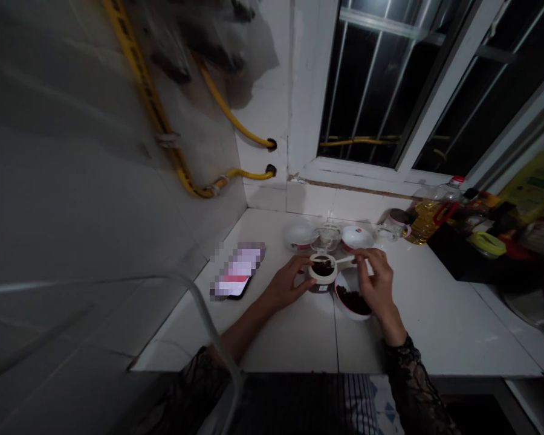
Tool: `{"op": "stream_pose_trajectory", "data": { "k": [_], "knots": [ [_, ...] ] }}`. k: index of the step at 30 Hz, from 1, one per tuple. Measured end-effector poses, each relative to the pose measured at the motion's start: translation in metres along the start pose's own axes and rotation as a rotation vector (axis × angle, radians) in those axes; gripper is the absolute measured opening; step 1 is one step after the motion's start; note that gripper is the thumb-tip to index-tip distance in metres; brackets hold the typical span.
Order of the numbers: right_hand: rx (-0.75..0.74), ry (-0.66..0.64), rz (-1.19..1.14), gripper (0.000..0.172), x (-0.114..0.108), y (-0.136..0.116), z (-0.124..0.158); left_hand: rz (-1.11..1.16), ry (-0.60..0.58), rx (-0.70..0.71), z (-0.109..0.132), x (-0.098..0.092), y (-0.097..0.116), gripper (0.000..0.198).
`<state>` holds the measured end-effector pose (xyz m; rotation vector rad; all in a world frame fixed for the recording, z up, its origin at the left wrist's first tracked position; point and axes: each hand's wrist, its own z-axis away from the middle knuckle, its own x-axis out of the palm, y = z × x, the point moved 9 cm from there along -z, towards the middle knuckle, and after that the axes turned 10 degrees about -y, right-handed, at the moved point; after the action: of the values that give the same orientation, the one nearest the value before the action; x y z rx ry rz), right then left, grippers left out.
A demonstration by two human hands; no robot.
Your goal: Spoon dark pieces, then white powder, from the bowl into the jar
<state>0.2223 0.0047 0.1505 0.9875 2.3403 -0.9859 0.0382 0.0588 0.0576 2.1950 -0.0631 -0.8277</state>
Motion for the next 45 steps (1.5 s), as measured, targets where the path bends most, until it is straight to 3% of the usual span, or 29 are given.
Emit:
{"op": "stream_pose_trajectory", "data": {
  "k": [2,4,8,10,15,20,31,45],
  "knots": [
    [-0.198,-0.113,0.104,0.022,0.013,-0.022,0.002,-0.004,0.002,-0.008,0.0,0.0,-0.001,0.03],
    [-0.272,-0.134,0.159,0.022,0.014,-0.027,0.006,-0.006,0.007,0.001,0.0,0.0,-0.001,0.03],
    [-0.13,0.019,0.188,0.02,-0.015,0.001,0.01,-0.01,0.016,0.027,0.0,0.0,0.0,0.03],
    [-0.041,-0.009,0.216,0.02,-0.021,0.022,0.013,-0.01,0.013,0.025,-0.001,0.0,-0.001,0.031],
    [0.058,-0.24,0.309,0.022,-0.005,0.056,0.023,-0.012,0.002,0.018,0.0,0.001,-0.001,0.03],
    [0.113,-0.329,0.203,0.025,0.017,0.054,0.03,-0.011,0.015,0.022,0.0,0.001,-0.002,0.03],
    [0.426,-0.129,-0.065,0.027,-0.002,0.089,0.042,-0.026,0.023,0.049,0.001,0.001,-0.001,0.03],
    [0.64,-0.002,-0.434,0.028,0.003,0.105,0.052,-0.02,0.017,0.027,0.001,0.0,-0.003,0.031]
  ]
}}
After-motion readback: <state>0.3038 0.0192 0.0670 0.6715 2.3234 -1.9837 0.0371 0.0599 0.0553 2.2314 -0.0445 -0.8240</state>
